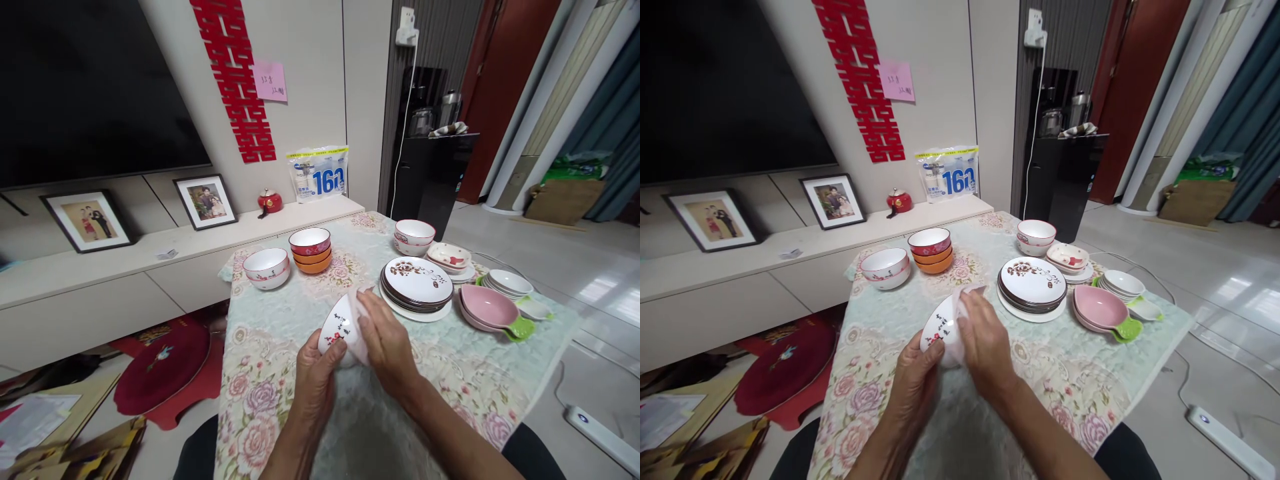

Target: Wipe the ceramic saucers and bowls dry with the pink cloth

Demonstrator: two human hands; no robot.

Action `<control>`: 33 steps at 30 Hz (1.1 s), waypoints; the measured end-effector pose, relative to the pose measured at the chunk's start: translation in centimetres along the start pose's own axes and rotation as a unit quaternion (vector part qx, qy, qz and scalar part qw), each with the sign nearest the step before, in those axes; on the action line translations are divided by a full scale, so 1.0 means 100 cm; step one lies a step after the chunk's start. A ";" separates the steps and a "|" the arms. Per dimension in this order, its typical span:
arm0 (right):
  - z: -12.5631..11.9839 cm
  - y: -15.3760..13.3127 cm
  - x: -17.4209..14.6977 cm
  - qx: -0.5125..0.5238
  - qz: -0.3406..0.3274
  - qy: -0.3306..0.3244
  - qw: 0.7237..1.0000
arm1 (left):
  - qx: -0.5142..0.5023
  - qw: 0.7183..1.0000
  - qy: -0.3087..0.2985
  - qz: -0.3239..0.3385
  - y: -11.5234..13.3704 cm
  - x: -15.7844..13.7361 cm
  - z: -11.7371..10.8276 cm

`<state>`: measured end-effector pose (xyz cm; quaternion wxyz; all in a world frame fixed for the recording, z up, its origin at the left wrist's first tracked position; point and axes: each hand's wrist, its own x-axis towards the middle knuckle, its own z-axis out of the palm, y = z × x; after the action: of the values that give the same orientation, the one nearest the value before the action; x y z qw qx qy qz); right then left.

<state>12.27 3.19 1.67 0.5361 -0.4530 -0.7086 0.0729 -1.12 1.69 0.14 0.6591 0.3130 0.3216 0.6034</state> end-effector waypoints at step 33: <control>-0.003 0.002 0.005 -0.004 -0.052 0.039 0.998 | -0.172 0.984 0.051 -0.019 0.003 0.001 0.009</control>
<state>12.60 3.53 2.04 0.5646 -0.4204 -0.7099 0.0240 -0.61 1.77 0.92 0.6973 0.1578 0.2521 0.6521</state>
